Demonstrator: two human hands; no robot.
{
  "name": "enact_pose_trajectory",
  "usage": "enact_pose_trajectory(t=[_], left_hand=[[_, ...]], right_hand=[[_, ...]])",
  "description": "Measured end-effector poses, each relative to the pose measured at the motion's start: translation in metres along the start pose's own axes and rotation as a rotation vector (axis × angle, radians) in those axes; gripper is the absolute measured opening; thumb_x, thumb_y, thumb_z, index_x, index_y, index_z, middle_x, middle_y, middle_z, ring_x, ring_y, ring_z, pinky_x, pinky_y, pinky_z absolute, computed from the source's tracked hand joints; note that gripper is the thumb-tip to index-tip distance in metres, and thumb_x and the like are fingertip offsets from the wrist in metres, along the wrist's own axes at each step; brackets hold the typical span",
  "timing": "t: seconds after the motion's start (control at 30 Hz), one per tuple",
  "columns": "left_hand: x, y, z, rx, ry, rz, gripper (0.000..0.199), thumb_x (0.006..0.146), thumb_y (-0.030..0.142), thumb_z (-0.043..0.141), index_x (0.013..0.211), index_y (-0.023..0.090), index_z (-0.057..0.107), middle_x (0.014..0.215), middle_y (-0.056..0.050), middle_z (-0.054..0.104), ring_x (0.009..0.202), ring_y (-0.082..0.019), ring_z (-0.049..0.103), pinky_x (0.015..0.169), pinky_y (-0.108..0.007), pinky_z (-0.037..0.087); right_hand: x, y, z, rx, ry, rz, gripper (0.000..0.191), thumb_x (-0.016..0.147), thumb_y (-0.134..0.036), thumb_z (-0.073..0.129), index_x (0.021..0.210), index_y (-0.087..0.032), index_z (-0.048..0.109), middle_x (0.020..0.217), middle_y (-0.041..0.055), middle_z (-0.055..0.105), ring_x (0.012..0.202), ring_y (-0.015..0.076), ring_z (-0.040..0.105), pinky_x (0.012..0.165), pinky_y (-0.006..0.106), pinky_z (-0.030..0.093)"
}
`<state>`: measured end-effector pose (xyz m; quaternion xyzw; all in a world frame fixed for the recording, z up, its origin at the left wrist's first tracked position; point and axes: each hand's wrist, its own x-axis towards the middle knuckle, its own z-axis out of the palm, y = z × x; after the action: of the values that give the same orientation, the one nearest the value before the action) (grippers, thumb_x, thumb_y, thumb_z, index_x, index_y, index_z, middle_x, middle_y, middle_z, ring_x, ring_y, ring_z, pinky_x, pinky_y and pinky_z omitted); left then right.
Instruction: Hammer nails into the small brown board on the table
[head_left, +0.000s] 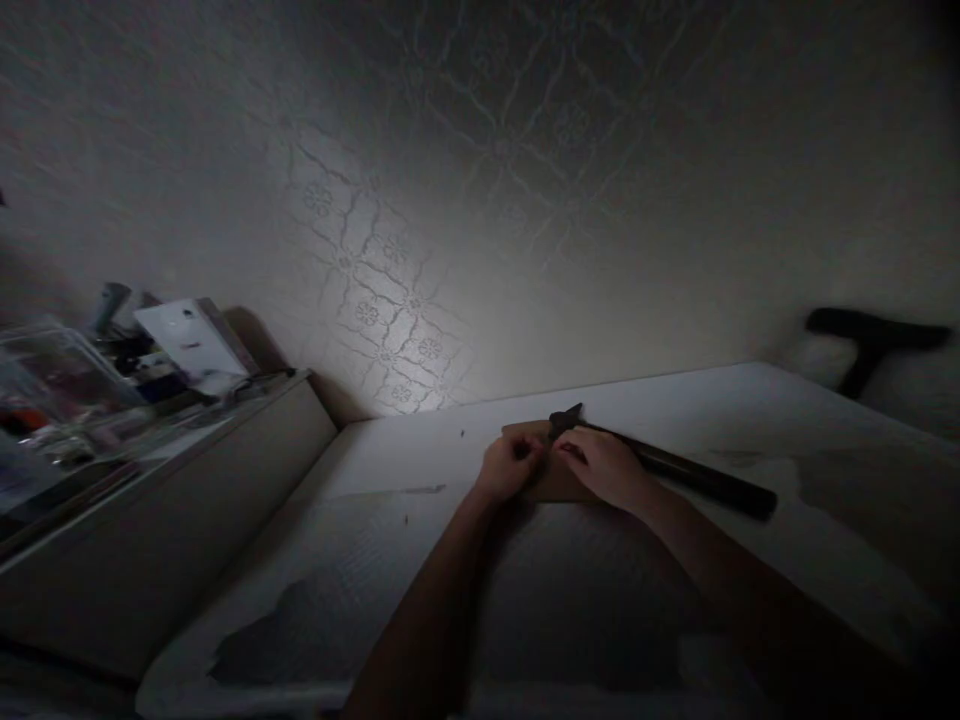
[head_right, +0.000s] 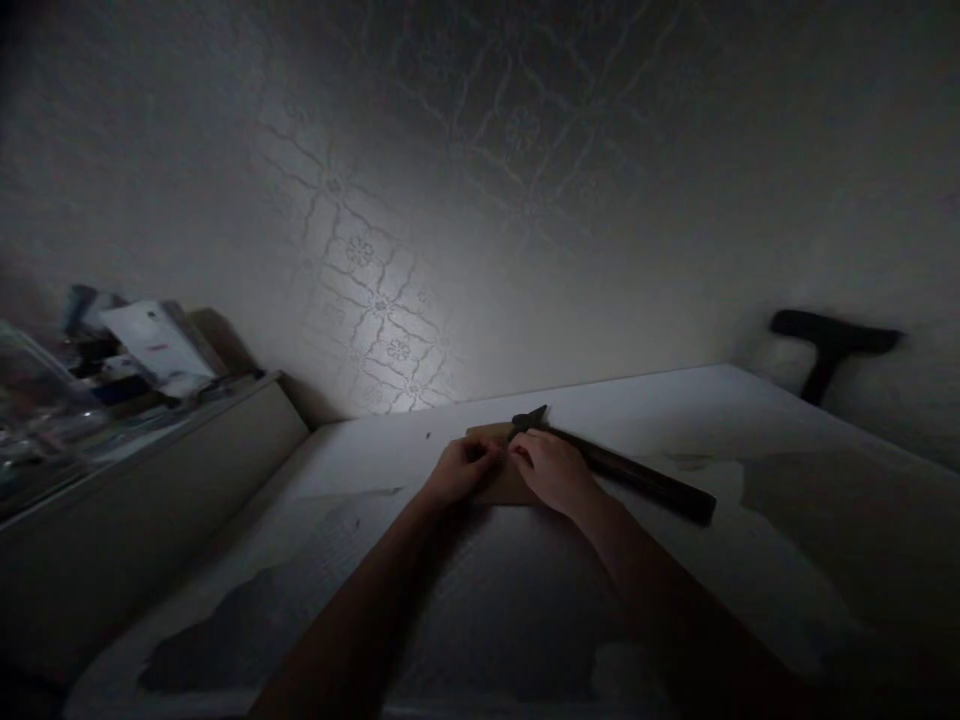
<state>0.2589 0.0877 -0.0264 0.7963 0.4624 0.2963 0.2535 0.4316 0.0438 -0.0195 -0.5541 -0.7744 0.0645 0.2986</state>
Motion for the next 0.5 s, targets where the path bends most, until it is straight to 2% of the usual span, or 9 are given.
enact_pose_trajectory(t=[0.5], left_hand=[[-0.0005,0.0029,-0.0011,0.005,-0.014,-0.024,0.023,0.079,0.029,0.052,0.089,0.016,0.068,0.087,-0.004,0.068,0.082,-0.017,0.06,0.075,-0.025,0.046]], right_hand=[[0.0,0.0003,0.0007,-0.01,-0.007,-0.002,0.019,0.085,-0.019,0.045,0.09,-0.02,0.064,0.089,0.0045,0.063,0.083,0.0157,0.058,0.078,0.027,0.04]])
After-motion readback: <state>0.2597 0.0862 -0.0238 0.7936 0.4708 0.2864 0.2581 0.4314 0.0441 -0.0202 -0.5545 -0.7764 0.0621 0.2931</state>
